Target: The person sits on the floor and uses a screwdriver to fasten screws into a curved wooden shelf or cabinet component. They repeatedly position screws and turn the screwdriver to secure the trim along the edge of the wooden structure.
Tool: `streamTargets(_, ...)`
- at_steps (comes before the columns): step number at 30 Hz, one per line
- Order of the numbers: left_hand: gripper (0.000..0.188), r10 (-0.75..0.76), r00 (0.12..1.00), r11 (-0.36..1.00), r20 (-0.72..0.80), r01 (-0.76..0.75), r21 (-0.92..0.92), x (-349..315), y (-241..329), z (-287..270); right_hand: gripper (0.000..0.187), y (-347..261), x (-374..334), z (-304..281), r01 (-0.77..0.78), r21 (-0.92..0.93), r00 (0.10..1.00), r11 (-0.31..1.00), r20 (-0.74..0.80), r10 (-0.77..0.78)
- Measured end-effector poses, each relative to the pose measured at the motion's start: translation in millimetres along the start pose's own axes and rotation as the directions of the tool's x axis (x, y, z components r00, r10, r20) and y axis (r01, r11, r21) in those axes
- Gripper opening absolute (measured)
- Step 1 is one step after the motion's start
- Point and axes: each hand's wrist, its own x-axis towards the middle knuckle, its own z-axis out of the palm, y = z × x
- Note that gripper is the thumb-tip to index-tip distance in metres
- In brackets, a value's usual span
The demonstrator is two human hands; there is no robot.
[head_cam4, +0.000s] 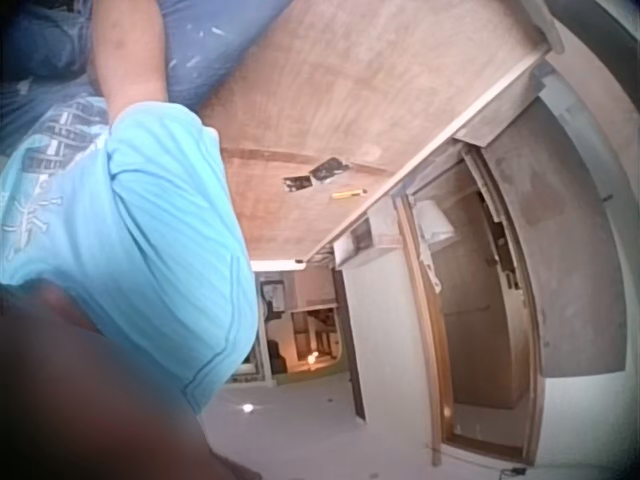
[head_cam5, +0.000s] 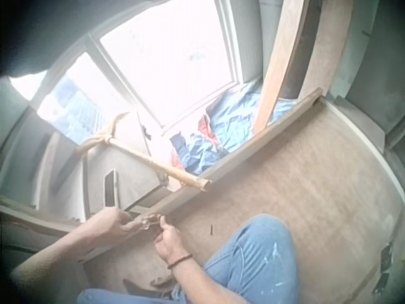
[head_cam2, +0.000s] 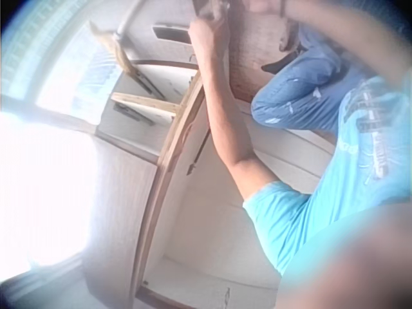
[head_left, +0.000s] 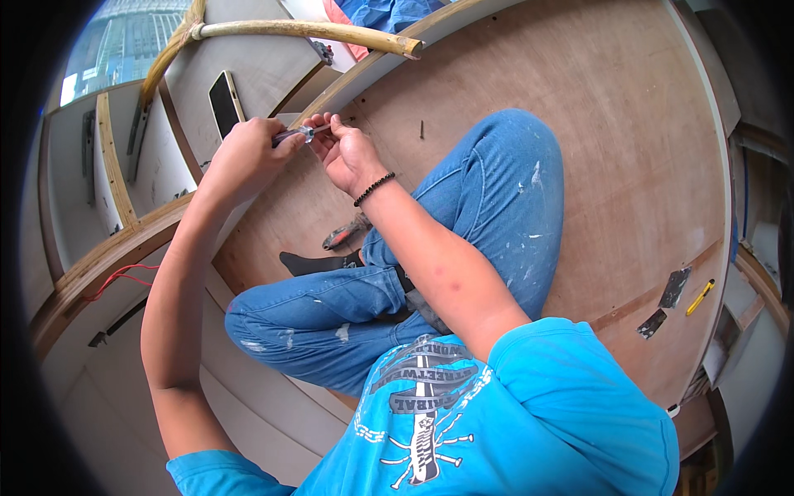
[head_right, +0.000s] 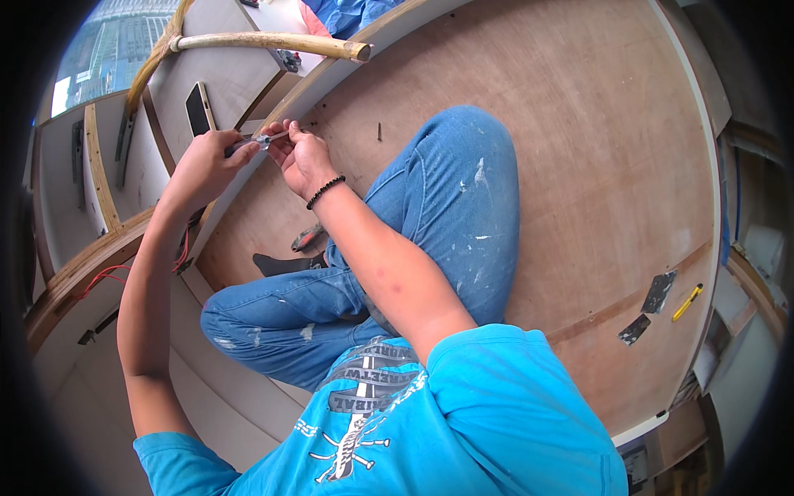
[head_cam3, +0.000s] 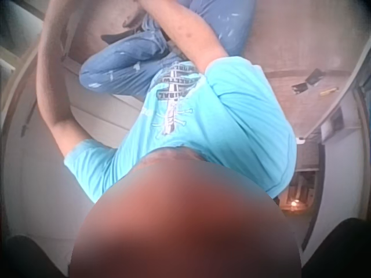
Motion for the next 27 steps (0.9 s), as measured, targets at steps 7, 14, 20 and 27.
streamTargets(7,0.026,0.77,0.591,0.534,-0.241,-0.389,0.751,-12.6,22.4,33.4,0.021,-10.8,10.7,-9.9,0.008,0.077,1.0,0.997,-0.002,-0.008)
streamTargets(14,0.039,0.086,0.992,0.976,-0.093,-0.065,0.208,2.3,19.4,3.8,0.025,-4.5,0.8,2.1,0.017,0.077,0.999,0.997,-0.03,-0.015)
streamTargets(20,0.039,0.734,0.658,0.517,-0.168,-0.381,0.767,10.2,10.9,16.1,0.025,-12.1,-0.7,11.9,0.013,0.055,0.998,0.998,0.062,-0.016)
streamTargets(27,0.057,-0.073,0.997,0.992,0.02,0.07,0.109,19.3,37.3,-31.9,0.024,-9.1,-0.4,10.1,0.052,0.022,0.996,0.998,0.077,-0.053)
